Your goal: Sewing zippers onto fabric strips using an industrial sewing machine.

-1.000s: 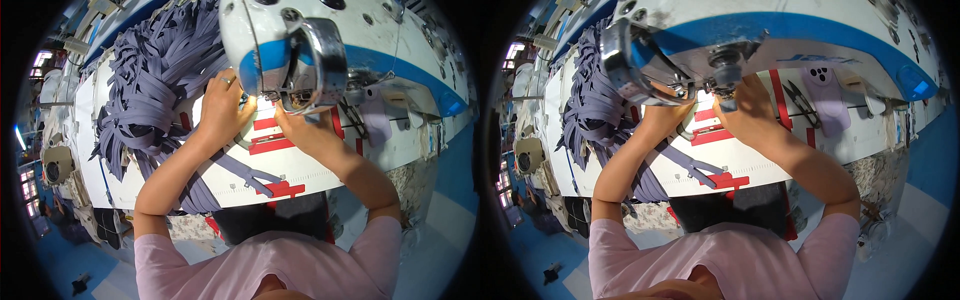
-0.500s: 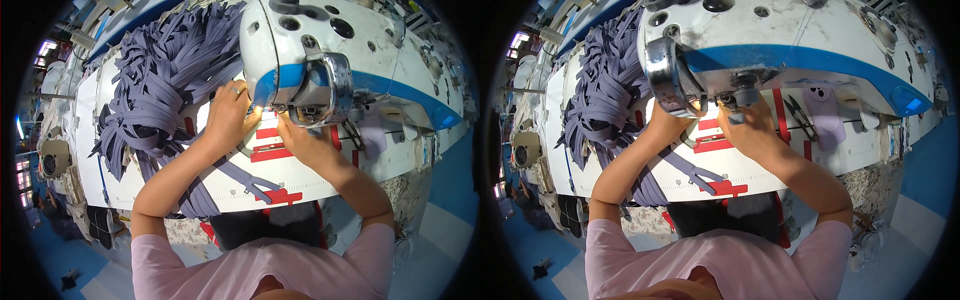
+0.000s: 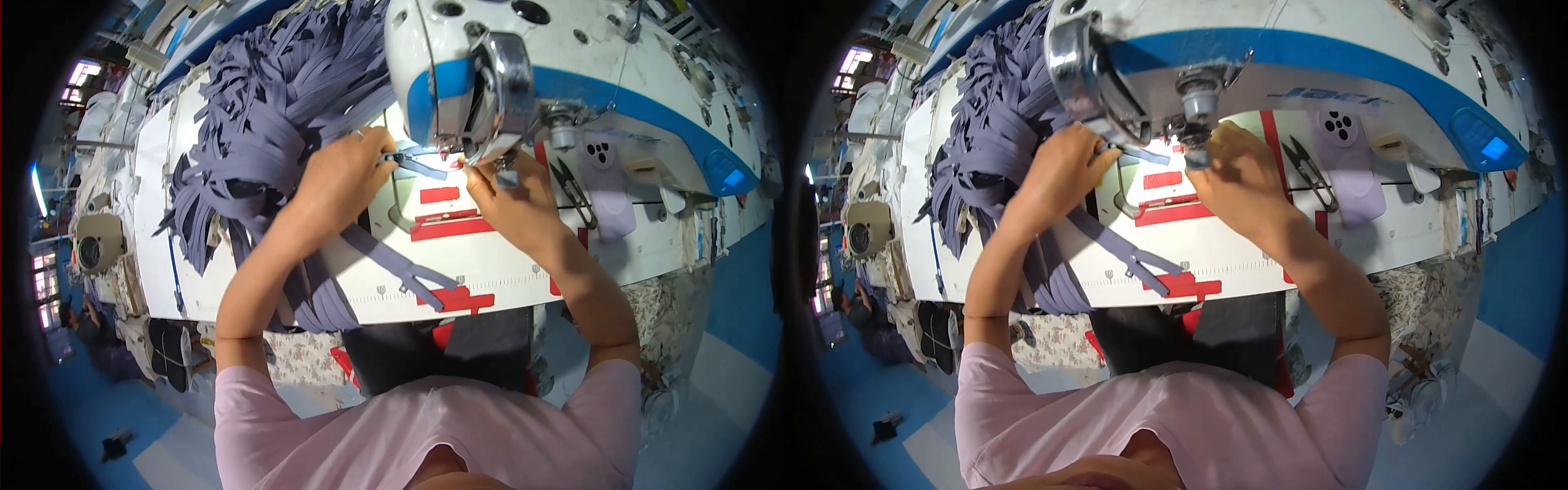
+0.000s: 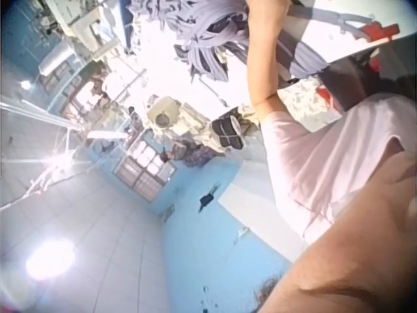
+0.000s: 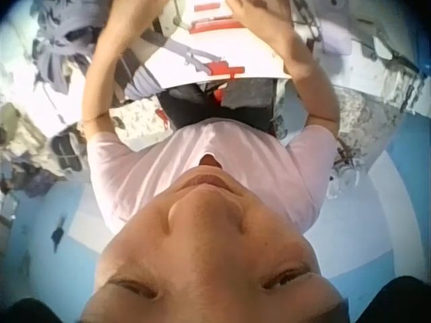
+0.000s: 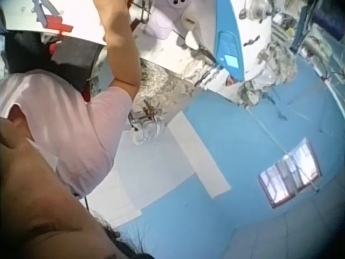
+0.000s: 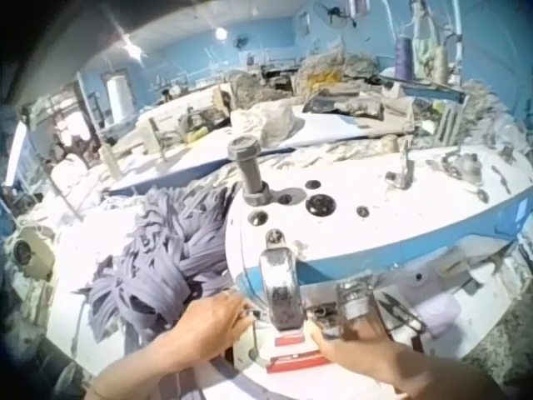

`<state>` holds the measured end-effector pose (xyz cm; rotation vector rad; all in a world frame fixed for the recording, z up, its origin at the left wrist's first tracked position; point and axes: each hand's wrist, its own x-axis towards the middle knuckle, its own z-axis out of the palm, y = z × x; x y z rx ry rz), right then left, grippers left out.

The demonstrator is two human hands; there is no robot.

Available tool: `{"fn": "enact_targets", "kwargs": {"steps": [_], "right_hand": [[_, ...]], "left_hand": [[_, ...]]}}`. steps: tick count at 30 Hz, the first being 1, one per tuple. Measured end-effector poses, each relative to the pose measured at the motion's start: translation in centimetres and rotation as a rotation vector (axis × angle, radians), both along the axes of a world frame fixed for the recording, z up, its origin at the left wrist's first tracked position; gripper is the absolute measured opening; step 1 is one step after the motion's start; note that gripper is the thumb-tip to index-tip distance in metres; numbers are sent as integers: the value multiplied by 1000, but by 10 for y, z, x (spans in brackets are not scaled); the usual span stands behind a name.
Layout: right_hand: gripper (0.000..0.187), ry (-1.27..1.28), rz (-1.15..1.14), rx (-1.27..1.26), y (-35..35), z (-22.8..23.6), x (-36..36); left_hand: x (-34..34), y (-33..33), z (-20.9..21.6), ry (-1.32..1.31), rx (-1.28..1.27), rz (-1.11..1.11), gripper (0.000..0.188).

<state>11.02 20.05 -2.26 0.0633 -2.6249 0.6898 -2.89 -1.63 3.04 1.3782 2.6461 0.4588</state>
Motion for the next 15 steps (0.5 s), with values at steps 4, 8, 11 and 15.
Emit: {"fn": "enact_targets", "kwargs": {"steps": [4, 8, 11, 15], "right_hand": [[11, -48, -48, -142, -2, 4, 3], [13, 27, 14, 67, -5, 5, -1], [15, 34, 20, 86, -3, 3, 0], [17, -28, 50, 78, 0, 4, 1]], "left_hand": [[-44, -29, 48, 110, 248, 116, 23], [-93, -112, 116, 1386, 182, 579, 54], [-26, -93, 66, 776, 501, 305, 40], [69, -62, 14, -16, 167, -307, 37]]}}
